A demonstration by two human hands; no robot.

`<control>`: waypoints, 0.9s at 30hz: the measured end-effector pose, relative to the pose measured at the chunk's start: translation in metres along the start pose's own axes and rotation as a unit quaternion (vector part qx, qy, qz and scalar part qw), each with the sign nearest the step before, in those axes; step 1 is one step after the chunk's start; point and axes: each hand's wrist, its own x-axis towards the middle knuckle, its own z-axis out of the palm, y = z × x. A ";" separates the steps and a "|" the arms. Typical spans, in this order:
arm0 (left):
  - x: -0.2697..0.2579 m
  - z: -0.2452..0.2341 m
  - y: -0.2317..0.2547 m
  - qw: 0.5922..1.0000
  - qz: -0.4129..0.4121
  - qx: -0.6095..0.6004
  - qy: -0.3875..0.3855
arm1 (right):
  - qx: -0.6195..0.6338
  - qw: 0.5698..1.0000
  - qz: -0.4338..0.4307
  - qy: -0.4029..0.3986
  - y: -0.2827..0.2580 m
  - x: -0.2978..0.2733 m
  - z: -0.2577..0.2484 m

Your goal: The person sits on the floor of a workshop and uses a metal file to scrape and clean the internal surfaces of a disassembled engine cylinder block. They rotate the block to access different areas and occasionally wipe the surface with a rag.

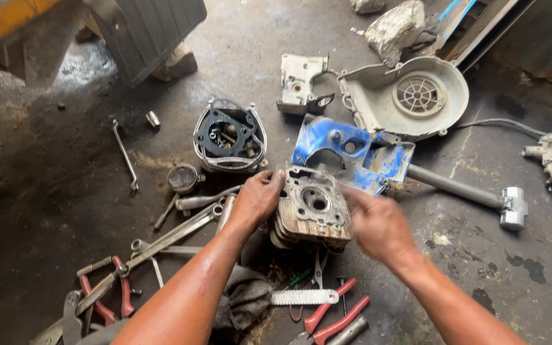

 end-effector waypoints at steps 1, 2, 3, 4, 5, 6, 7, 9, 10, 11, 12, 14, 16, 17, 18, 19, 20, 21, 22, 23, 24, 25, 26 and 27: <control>-0.001 0.000 -0.003 1.000 -0.001 -0.001 0.000 | 0.055 0.997 0.063 0.000 0.004 -0.001 -0.001; -0.002 0.000 -0.005 1.000 -0.002 -0.002 -0.001 | 0.070 0.997 0.007 0.031 0.005 0.000 0.002; 0.001 0.000 -0.002 1.000 0.003 -0.002 -0.001 | 0.087 0.993 -0.049 0.068 0.006 0.004 0.003; 0.002 0.000 0.000 1.000 -0.001 0.004 -0.002 | 0.104 0.983 -0.105 0.105 0.008 0.006 0.003; 0.001 0.000 0.001 1.000 -0.006 0.011 -0.003 | 0.033 0.995 -0.069 0.058 0.011 0.006 0.005; 0.002 0.000 0.001 1.000 -0.010 0.018 -0.005 | -0.038 0.999 -0.031 0.010 0.011 0.007 0.008; 0.002 0.000 0.001 1.000 -0.008 0.022 -0.003 | -0.108 0.993 0.008 -0.043 0.012 0.005 0.013; 0.004 0.002 -0.001 1.000 -0.005 0.029 0.001 | -0.106 0.994 0.013 -0.001 0.023 0.010 0.004; 0.001 0.002 -0.003 1.000 -0.017 0.022 -0.008 | -0.106 0.994 0.016 0.019 0.030 0.010 -0.002; 0.001 0.001 -0.002 0.999 -0.023 0.017 -0.015 | -0.163 0.986 0.022 -0.009 0.037 0.009 -0.008; 0.000 -0.001 -0.001 0.999 -0.029 0.011 -0.023 | -0.219 0.975 0.029 -0.037 0.046 0.007 -0.015; 0.001 -0.003 0.004 0.999 -0.034 0.026 -0.028 | -0.311 0.945 0.034 -0.100 0.058 0.001 -0.019; -0.001 -0.004 0.003 0.998 -0.041 0.037 -0.032 | -0.382 0.906 0.031 -0.182 0.062 -0.011 -0.013; -0.001 -0.004 0.004 0.998 -0.042 0.040 -0.032 | -0.360 0.905 0.026 -0.225 0.060 -0.015 -0.013; -0.001 -0.004 0.004 0.998 -0.044 0.043 -0.032 | -0.338 0.902 0.021 -0.269 0.057 -0.023 -0.014; -0.001 -0.004 0.005 0.998 -0.041 0.035 -0.030 | -0.314 0.897 0.015 -0.309 0.053 -0.027 -0.017; -0.002 -0.004 0.004 0.998 -0.039 0.027 -0.029 | -0.289 0.903 0.009 -0.317 0.049 -0.026 -0.027; -0.003 -0.005 0.003 0.999 -0.038 0.021 -0.027 | -0.263 0.908 0.002 -0.327 0.046 -0.024 -0.035; -0.002 -0.006 0.003 0.999 -0.037 0.021 -0.027 | -0.236 0.912 -0.006 -0.336 0.043 -0.022 -0.039; -0.003 -0.005 0.003 0.999 -0.038 0.022 -0.028 | -0.254 0.900 0.002 -0.354 0.041 -0.022 -0.037; -0.003 -0.005 0.004 0.999 -0.038 0.023 -0.029 | -0.272 0.887 0.011 -0.372 0.041 -0.021 -0.034; -0.003 -0.005 0.004 0.998 -0.046 0.017 -0.032 | -0.290 0.874 0.021 -0.390 0.043 -0.021 -0.032; -0.002 -0.005 0.004 0.998 -0.053 0.012 -0.036 | -0.312 0.858 -0.004 -0.407 0.044 -0.023 -0.023; -0.002 -0.005 0.004 0.997 -0.061 0.007 -0.039 | -0.332 0.842 -0.029 -0.424 0.042 -0.027 -0.010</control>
